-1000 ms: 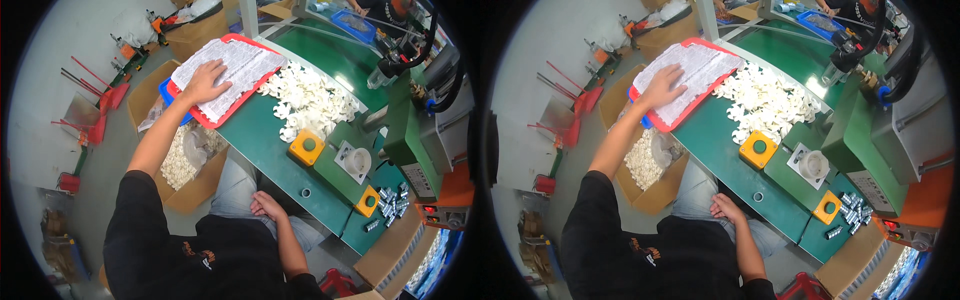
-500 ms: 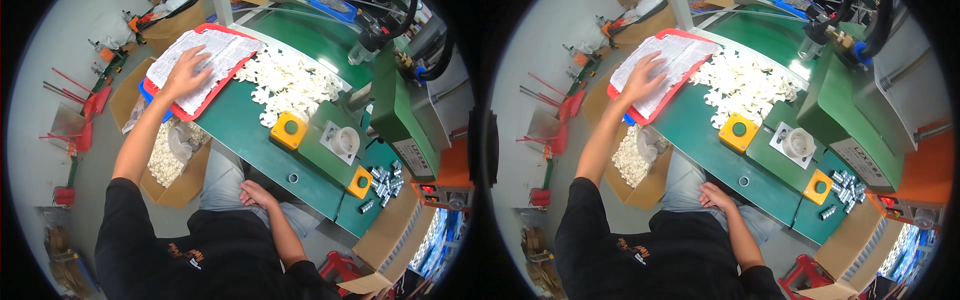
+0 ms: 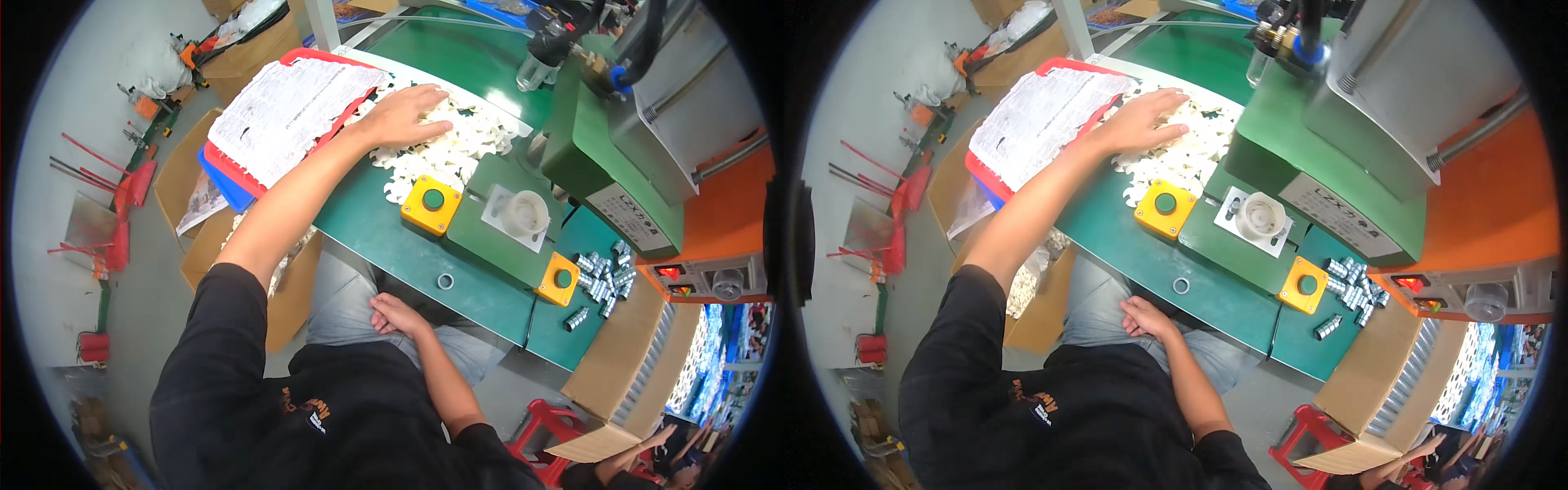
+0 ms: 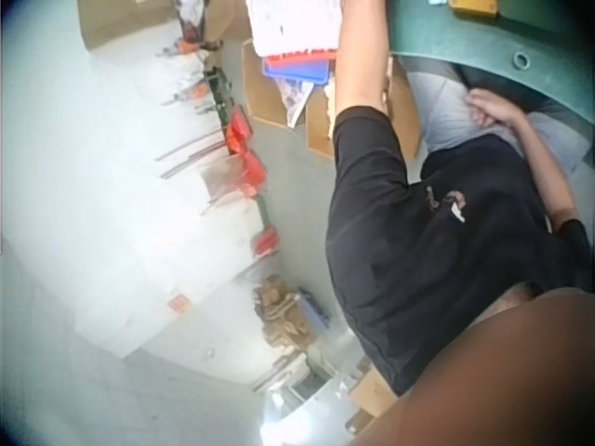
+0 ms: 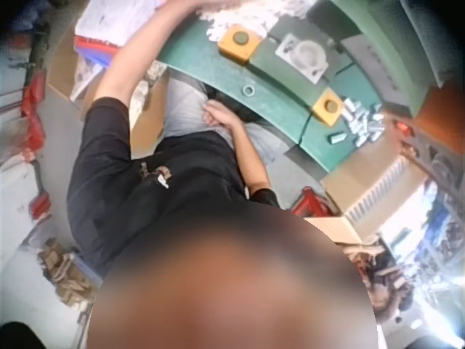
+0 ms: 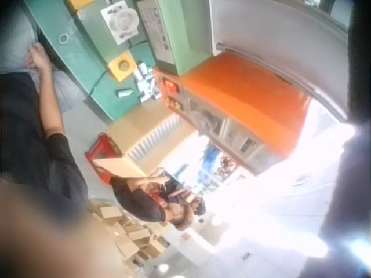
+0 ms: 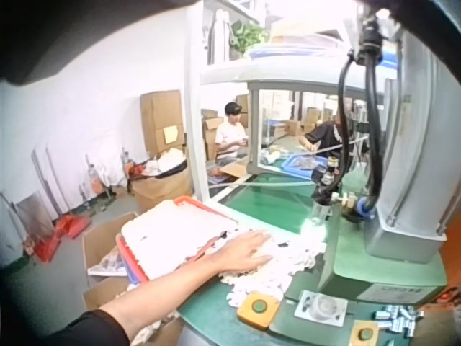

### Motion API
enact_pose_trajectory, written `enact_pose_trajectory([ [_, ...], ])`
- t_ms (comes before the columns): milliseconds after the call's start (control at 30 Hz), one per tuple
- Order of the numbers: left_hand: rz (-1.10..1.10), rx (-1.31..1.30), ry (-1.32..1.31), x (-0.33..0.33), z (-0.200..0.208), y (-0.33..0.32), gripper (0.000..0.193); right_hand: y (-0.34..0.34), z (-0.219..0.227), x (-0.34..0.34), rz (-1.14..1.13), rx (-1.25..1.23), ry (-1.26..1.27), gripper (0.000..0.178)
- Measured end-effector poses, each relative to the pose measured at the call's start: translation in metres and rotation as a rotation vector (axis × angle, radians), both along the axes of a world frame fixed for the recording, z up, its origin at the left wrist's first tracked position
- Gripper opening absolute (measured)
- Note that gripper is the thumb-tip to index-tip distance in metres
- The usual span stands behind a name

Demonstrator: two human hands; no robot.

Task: Assembling metal and plastic components using a small press machine in a factory setting.

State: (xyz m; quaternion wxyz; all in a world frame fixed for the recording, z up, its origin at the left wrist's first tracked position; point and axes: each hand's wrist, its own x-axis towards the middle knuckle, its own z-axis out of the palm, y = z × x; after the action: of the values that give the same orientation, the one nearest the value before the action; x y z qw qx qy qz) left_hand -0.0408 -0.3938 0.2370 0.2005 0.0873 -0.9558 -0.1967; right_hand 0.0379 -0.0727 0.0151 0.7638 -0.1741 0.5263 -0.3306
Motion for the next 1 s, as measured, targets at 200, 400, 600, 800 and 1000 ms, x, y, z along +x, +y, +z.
enact_pose_trajectory([
  [200,0.007,0.011,0.048,0.028,0.011,0.011,0.068,0.003,-0.008,0.004,0.033,-0.040,0.035,0.045],
  [400,-0.027,-0.008,0.139,0.056,0.018,0.025,0.057,0.000,-0.006,0.008,0.059,-0.088,0.090,0.046],
  [600,-0.052,-0.094,0.214,0.074,0.007,0.046,0.044,0.005,-0.011,0.010,0.053,-0.137,0.213,0.046],
  [800,0.006,-0.093,0.291,0.088,0.001,0.058,0.042,0.030,0.013,0.003,0.119,-0.240,0.721,0.043],
  [1000,0.239,0.020,0.635,0.089,-0.006,0.103,0.032,0.082,0.153,0.000,-0.043,-0.665,1.114,0.038],
])
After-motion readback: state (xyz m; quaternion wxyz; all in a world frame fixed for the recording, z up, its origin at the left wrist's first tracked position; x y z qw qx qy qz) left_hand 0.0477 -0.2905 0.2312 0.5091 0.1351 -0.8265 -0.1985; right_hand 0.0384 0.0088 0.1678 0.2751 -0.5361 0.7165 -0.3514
